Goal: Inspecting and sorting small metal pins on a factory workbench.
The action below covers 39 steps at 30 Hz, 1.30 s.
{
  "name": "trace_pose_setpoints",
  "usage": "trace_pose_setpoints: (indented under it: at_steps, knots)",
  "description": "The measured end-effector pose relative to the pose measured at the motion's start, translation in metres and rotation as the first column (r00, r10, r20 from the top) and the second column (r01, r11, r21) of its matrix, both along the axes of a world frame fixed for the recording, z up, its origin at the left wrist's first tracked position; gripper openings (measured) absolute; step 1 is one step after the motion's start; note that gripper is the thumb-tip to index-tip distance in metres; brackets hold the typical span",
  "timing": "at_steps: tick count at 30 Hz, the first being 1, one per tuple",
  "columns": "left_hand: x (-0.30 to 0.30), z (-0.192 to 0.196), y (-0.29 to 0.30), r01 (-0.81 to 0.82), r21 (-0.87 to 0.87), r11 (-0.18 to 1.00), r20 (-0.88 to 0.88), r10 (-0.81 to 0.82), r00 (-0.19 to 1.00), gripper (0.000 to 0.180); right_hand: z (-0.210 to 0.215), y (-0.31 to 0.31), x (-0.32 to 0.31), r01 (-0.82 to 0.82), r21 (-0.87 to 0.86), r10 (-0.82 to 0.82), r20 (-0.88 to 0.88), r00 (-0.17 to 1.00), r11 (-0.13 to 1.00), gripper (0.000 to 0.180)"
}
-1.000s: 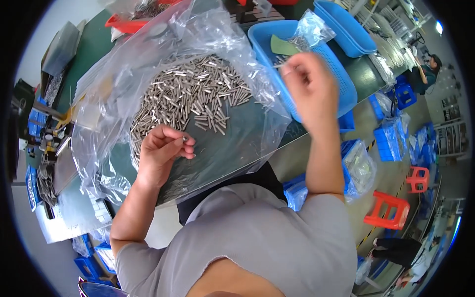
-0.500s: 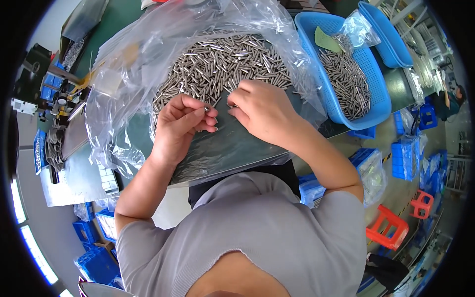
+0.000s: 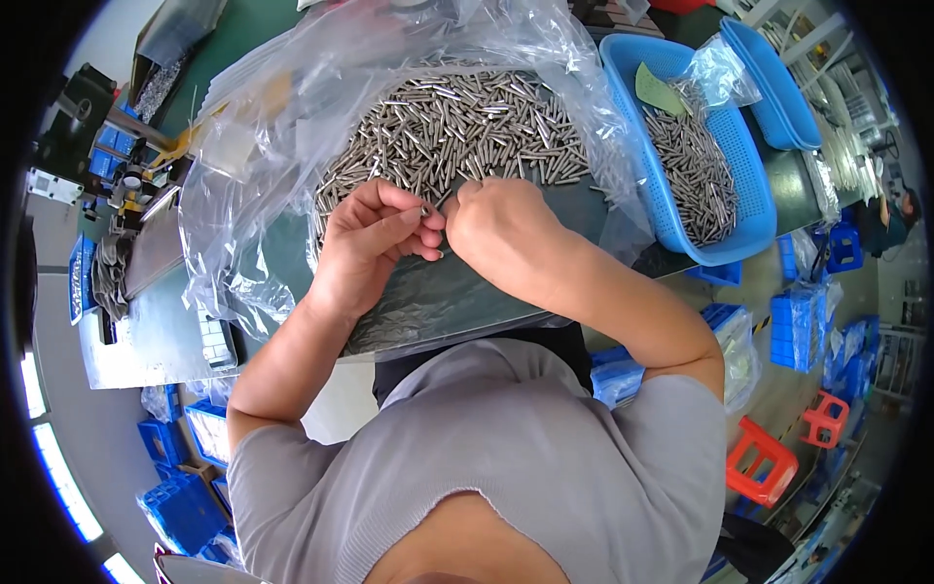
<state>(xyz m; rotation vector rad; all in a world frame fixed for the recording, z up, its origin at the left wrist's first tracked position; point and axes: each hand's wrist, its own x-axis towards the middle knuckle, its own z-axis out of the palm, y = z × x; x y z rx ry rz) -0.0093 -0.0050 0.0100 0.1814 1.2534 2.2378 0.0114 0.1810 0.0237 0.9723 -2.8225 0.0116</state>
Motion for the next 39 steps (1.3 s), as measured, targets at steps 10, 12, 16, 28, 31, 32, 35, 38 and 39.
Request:
trace_pose_setpoints:
  at_steps: [10,12,16,28,31,32,35,38,39]
  knots:
    - [0.001,-0.002,0.001,0.076,0.052,0.996,0.073,-0.079,0.994,0.007,0.013,0.019,0.007,0.567,-0.815,0.251,0.576,0.778,0.117,0.005]
    - [0.001,-0.002,0.001,0.082,0.052,0.995,0.076,-0.085,0.993,0.007,0.009,0.014,0.008,0.577,-0.81,0.247,0.583,0.774,0.106,0.005]
    - [0.0,-0.002,0.001,0.084,0.077,0.993,0.079,-0.09,0.993,0.007,0.005,0.008,0.009,0.577,-0.81,0.267,0.582,0.768,0.105,0.005]
    - [0.004,-0.002,0.002,0.071,0.033,0.997,0.024,-0.072,0.997,0.005,-0.005,0.002,0.01,0.514,-0.846,0.341,0.529,0.777,0.141,0.006]
    - [0.005,-0.003,0.004,0.08,-0.012,0.997,-0.011,-0.08,0.997,0.005,-0.006,0.005,0.013,0.545,-0.832,0.345,0.545,0.764,0.106,0.006]
    - [0.004,-0.003,0.004,0.084,-0.012,0.996,-0.009,-0.084,0.996,0.005,-0.007,0.008,0.013,0.531,-0.842,0.324,0.529,0.784,0.088,0.006]
    - [0.003,-0.002,0.003,0.035,0.015,0.999,-0.015,-0.035,0.999,0.005,0.0,0.032,0.007,0.583,-0.802,0.381,0.503,0.776,-0.129,0.007]
    - [0.002,-0.005,0.003,0.037,0.003,0.999,-0.043,-0.037,0.998,0.007,0.008,0.041,0.006,0.714,-0.673,0.501,0.557,0.662,-0.193,0.007]
    - [0.002,-0.005,0.002,0.037,0.003,0.999,-0.041,-0.037,0.998,0.007,0.005,0.039,0.007,0.716,-0.699,0.375,0.663,0.648,-0.003,0.006]
